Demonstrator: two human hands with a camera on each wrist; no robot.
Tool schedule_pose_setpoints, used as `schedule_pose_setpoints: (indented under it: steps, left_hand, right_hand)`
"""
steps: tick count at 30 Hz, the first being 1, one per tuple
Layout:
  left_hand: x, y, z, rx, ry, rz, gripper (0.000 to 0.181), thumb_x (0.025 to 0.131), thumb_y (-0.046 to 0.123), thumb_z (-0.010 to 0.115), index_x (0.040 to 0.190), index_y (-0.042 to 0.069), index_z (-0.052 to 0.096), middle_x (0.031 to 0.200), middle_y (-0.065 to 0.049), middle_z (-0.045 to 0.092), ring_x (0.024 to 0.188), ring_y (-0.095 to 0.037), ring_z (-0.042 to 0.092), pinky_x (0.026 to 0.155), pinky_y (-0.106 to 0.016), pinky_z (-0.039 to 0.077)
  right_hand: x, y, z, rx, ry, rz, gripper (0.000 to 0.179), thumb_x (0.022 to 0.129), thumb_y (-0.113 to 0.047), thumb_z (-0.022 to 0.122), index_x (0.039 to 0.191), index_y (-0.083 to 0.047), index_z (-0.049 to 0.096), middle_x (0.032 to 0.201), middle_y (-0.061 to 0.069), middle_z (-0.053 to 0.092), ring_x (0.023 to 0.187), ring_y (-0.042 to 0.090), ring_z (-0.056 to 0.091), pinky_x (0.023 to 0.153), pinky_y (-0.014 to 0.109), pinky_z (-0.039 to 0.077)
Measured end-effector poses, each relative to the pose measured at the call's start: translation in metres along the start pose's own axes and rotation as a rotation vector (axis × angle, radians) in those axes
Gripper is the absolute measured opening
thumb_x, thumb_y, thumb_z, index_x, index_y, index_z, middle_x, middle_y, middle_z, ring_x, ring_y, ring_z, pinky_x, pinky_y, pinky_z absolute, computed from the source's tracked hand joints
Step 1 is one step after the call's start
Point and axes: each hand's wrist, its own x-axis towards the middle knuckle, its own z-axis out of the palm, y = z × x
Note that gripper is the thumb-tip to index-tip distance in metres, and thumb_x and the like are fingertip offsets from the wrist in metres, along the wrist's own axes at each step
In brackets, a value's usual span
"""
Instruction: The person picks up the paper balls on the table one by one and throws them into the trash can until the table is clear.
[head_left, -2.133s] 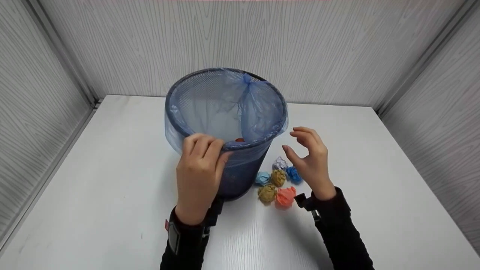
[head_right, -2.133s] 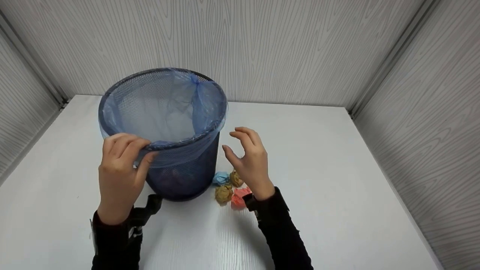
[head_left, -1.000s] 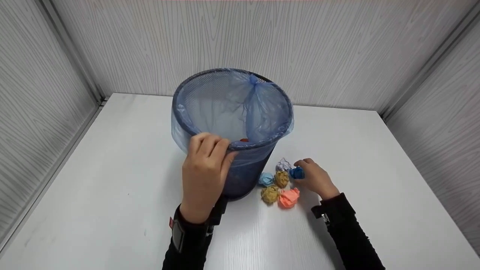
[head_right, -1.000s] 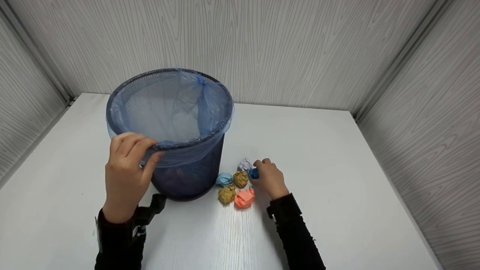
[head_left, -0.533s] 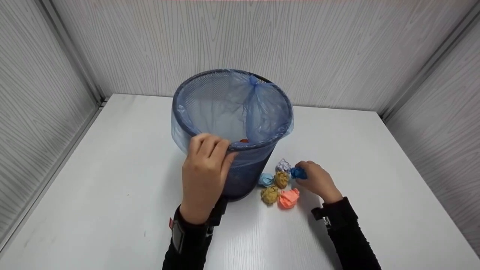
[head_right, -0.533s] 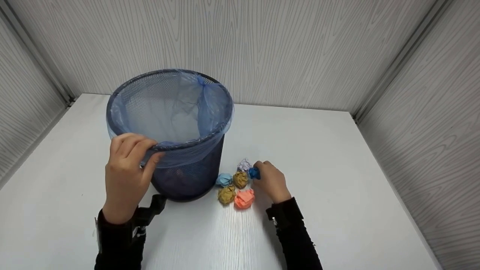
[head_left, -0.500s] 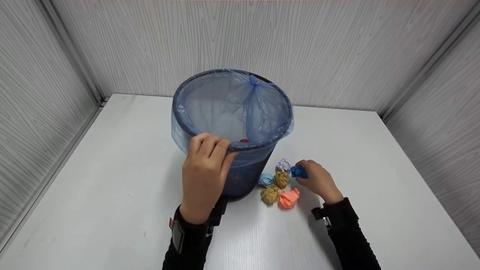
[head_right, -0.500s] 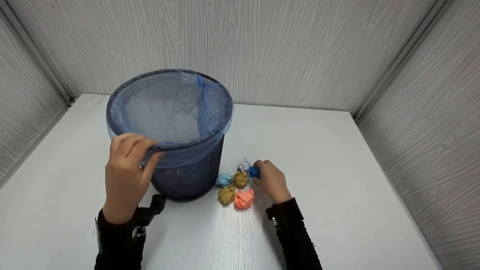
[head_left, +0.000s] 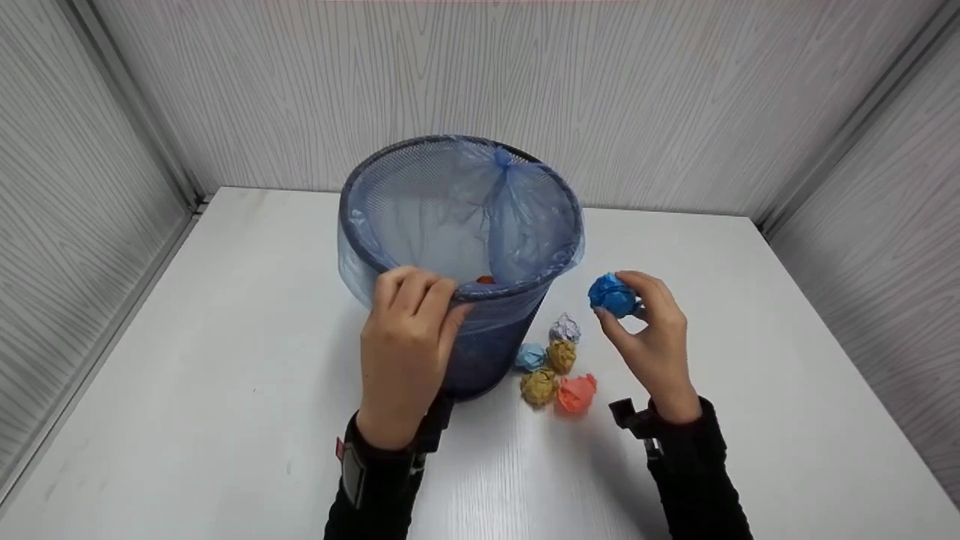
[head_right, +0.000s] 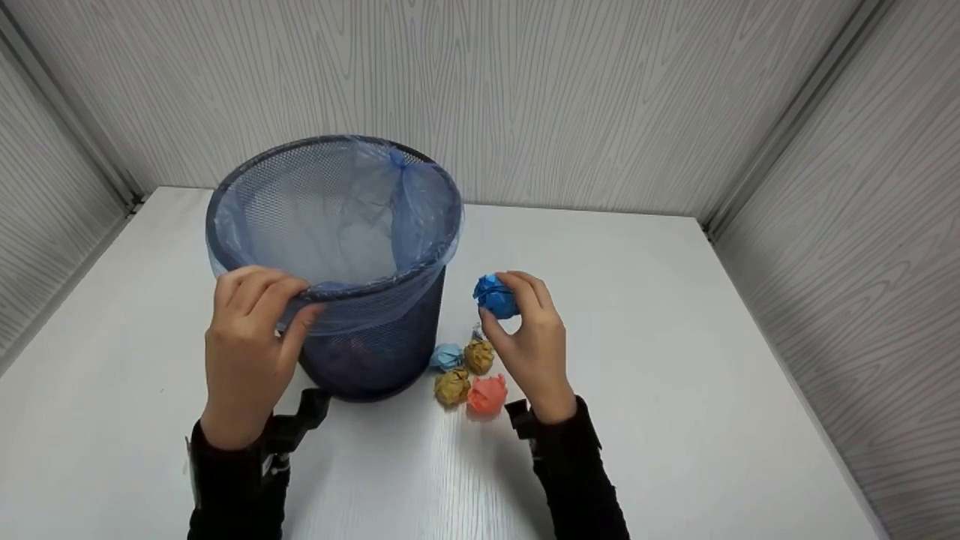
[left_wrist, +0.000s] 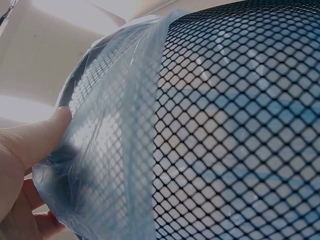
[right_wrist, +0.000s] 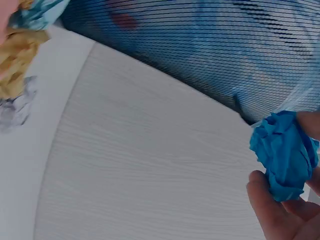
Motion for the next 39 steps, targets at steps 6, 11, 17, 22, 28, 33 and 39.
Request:
schedule_pose_setpoints:
  steps: [6, 11, 17, 22, 28, 33, 39]
  left_hand:
    - [-0.001, -0.001, 0.0, 0.002, 0.001, -0.003, 0.019, 0.079, 0.019, 0.065, 0.088, 0.003, 0.061, 0.087, -0.008, 0.054, 0.09, -0.027, 0.045, 0.076, -0.033, 0.044]
    - [-0.001, -0.002, -0.002, -0.001, 0.006, -0.005, 0.019, 0.08, 0.019, 0.065, 0.088, 0.002, 0.062, 0.087, -0.009, 0.054, 0.091, -0.027, 0.045, 0.076, -0.033, 0.044]
    - [-0.002, -0.002, -0.002, 0.0, 0.01, -0.003, 0.02, 0.079, 0.018, 0.065, 0.088, 0.001, 0.062, 0.086, -0.009, 0.054, 0.09, -0.027, 0.045, 0.075, -0.033, 0.044]
    - [-0.002, 0.0, 0.0, 0.004, 0.009, 0.006, 0.019, 0.078, 0.017, 0.067, 0.088, 0.001, 0.061, 0.086, -0.009, 0.054, 0.089, -0.027, 0.046, 0.075, -0.033, 0.045]
    - [-0.002, 0.001, 0.001, 0.004, 0.005, -0.001, 0.019, 0.078, 0.018, 0.066, 0.087, 0.001, 0.061, 0.086, -0.009, 0.054, 0.09, -0.027, 0.046, 0.076, -0.033, 0.044]
    - [-0.001, 0.002, 0.002, 0.01, -0.002, 0.002, 0.019, 0.078, 0.017, 0.066, 0.087, 0.001, 0.062, 0.086, -0.009, 0.054, 0.089, -0.027, 0.045, 0.076, -0.033, 0.044]
    - [0.001, 0.003, 0.002, 0.018, -0.004, 0.001, 0.019, 0.078, 0.016, 0.067, 0.088, 0.001, 0.062, 0.087, -0.009, 0.055, 0.09, -0.026, 0.045, 0.075, -0.033, 0.045]
  right_hand:
    - [0.008, -0.032, 0.007, 0.144, 0.192, -0.051, 0.047, 0.068, 0.011, 0.067, 0.112, 0.005, 0.052, 0.111, 0.013, 0.053, 0.097, 0.02, 0.052, 0.075, 0.019, 0.046]
    - [0.014, -0.051, 0.014, 0.287, 0.284, -0.065, 0.041, 0.077, -0.002, 0.064, 0.114, 0.009, 0.049, 0.114, 0.014, 0.052, 0.097, 0.021, 0.052, 0.078, 0.025, 0.044]
    - [0.022, -0.066, 0.028, 0.46, 0.388, -0.132, 0.055, 0.08, -0.025, 0.065, 0.11, 0.016, 0.043, 0.113, 0.018, 0.051, 0.1, 0.028, 0.05, 0.079, 0.03, 0.042]
    - [0.025, -0.07, 0.037, 0.605, 0.477, -0.18, 0.052, 0.079, -0.021, 0.067, 0.11, 0.013, 0.044, 0.114, 0.017, 0.049, 0.101, 0.031, 0.049, 0.081, 0.034, 0.044]
    - [0.029, -0.074, 0.051, 0.666, 0.49, -0.247, 0.042, 0.08, -0.012, 0.064, 0.112, 0.007, 0.043, 0.113, 0.018, 0.045, 0.1, 0.032, 0.048, 0.082, 0.036, 0.045]
    - [0.032, -0.074, 0.059, 0.612, 0.475, -0.288, 0.039, 0.082, -0.01, 0.062, 0.102, 0.011, 0.037, 0.113, 0.018, 0.046, 0.099, 0.031, 0.05, 0.082, 0.036, 0.044]
    - [0.034, -0.073, 0.063, 0.494, 0.407, -0.302, 0.038, 0.084, -0.014, 0.06, 0.097, 0.014, 0.038, 0.114, 0.018, 0.047, 0.104, 0.031, 0.049, 0.087, 0.038, 0.042]
